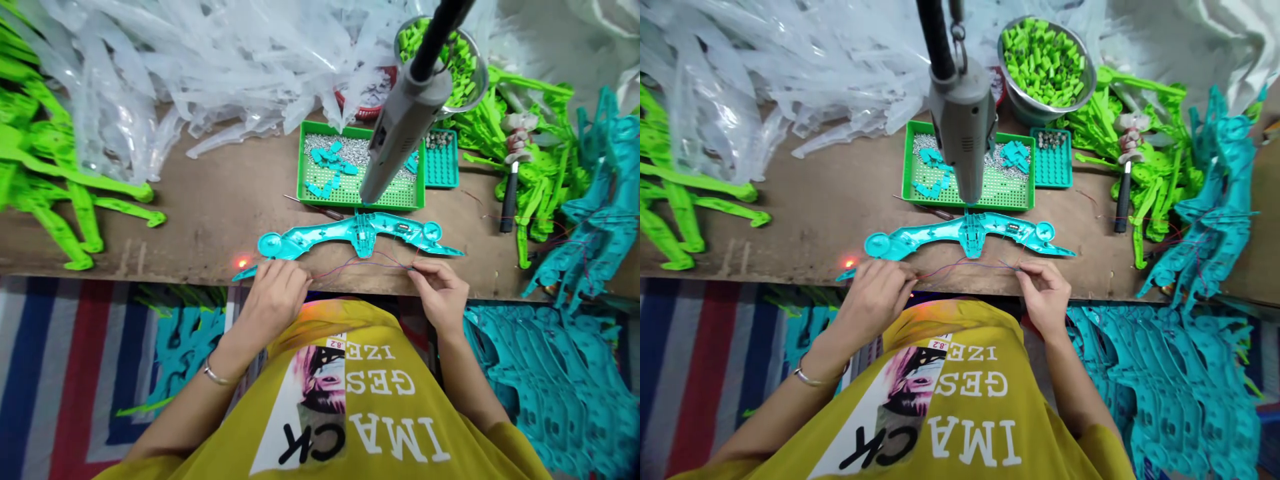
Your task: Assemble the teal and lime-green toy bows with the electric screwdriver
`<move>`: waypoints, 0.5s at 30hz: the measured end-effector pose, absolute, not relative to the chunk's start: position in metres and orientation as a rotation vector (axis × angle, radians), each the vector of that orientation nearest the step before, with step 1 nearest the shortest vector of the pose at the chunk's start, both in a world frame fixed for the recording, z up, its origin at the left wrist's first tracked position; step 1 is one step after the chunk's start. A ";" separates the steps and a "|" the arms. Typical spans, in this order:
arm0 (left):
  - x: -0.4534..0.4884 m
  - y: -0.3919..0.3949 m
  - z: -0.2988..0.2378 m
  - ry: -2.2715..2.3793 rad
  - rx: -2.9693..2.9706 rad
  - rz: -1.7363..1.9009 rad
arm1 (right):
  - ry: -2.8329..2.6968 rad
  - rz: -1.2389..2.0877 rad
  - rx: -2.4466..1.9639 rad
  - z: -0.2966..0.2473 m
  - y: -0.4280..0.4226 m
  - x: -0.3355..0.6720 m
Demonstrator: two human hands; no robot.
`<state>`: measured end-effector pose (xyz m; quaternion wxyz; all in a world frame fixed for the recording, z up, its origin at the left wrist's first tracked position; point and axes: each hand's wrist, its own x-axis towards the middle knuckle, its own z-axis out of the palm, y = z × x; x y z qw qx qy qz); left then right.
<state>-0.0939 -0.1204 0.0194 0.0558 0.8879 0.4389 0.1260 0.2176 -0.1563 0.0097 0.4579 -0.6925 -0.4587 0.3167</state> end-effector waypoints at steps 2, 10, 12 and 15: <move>-0.096 -0.120 0.020 1.261 2.641 0.506 | -0.982 0.880 -1.694 0.009 -0.154 0.215; -0.107 -0.117 0.026 1.327 2.365 0.598 | -0.892 0.979 -1.580 0.010 -0.149 0.213; -0.109 -0.116 0.027 1.328 2.338 0.560 | -0.857 1.028 -1.564 0.012 -0.149 0.215; -0.113 -0.113 0.029 1.291 2.283 0.527 | -0.766 1.062 -1.521 0.013 -0.150 0.218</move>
